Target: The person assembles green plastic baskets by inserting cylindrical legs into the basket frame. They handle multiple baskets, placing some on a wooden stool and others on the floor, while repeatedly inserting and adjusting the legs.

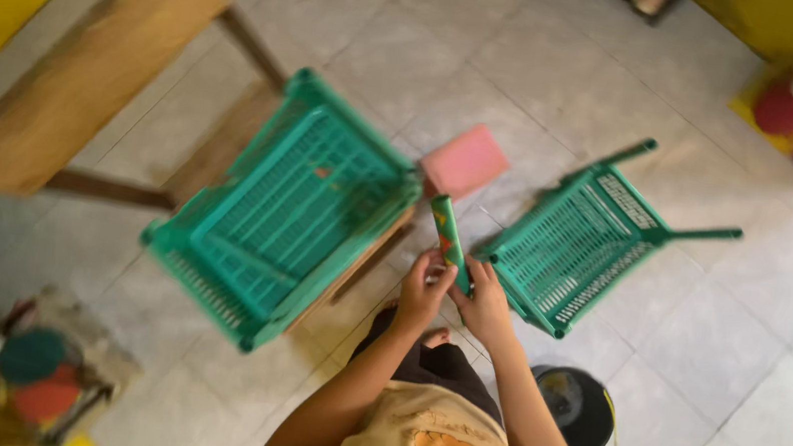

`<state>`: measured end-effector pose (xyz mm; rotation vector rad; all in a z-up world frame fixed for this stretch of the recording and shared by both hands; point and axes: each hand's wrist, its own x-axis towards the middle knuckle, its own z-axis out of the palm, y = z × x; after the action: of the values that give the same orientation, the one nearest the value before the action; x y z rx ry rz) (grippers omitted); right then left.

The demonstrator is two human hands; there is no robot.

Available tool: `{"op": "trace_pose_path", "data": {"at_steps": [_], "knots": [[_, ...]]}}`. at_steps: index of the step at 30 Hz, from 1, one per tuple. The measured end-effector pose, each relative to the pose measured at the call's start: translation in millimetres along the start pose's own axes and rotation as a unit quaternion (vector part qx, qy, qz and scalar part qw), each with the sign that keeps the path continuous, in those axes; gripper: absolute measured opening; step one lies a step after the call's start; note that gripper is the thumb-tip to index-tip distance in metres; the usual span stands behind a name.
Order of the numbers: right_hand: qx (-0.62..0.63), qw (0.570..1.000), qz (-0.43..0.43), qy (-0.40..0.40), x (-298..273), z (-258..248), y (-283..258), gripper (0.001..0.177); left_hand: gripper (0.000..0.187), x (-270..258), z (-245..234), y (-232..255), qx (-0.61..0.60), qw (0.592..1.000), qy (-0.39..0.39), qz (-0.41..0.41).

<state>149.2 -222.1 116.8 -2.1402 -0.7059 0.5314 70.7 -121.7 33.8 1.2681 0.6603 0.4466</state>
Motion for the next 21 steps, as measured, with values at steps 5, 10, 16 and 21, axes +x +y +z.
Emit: {"op": "trace_pose_path", "data": {"at_steps": [5, 10, 16, 21], "knots": [[0.072, 0.975, -0.195, -0.075, 39.5, 58.1, -63.1, 0.061, 0.042, 16.3, -84.0, 25.6, -0.126, 0.974, 0.189, 0.020], [0.085, 0.970, -0.148, -0.175, 92.9, 186.0, -68.5, 0.061, 0.052, 46.4, -199.2, -6.0, -0.172, 0.953, 0.248, -0.020], [0.000, 0.967, -0.061, -0.247, 131.1, 302.7, -64.9, 0.067, 0.076, 56.3, -287.5, -23.7, -0.315, 0.903, 0.252, -0.146], [-0.073, 0.959, -0.072, -0.263, 128.2, 343.1, -73.4, 0.064, 0.090, 51.5, -299.0, -18.3, -0.361, 0.825, 0.344, -0.265]]}}
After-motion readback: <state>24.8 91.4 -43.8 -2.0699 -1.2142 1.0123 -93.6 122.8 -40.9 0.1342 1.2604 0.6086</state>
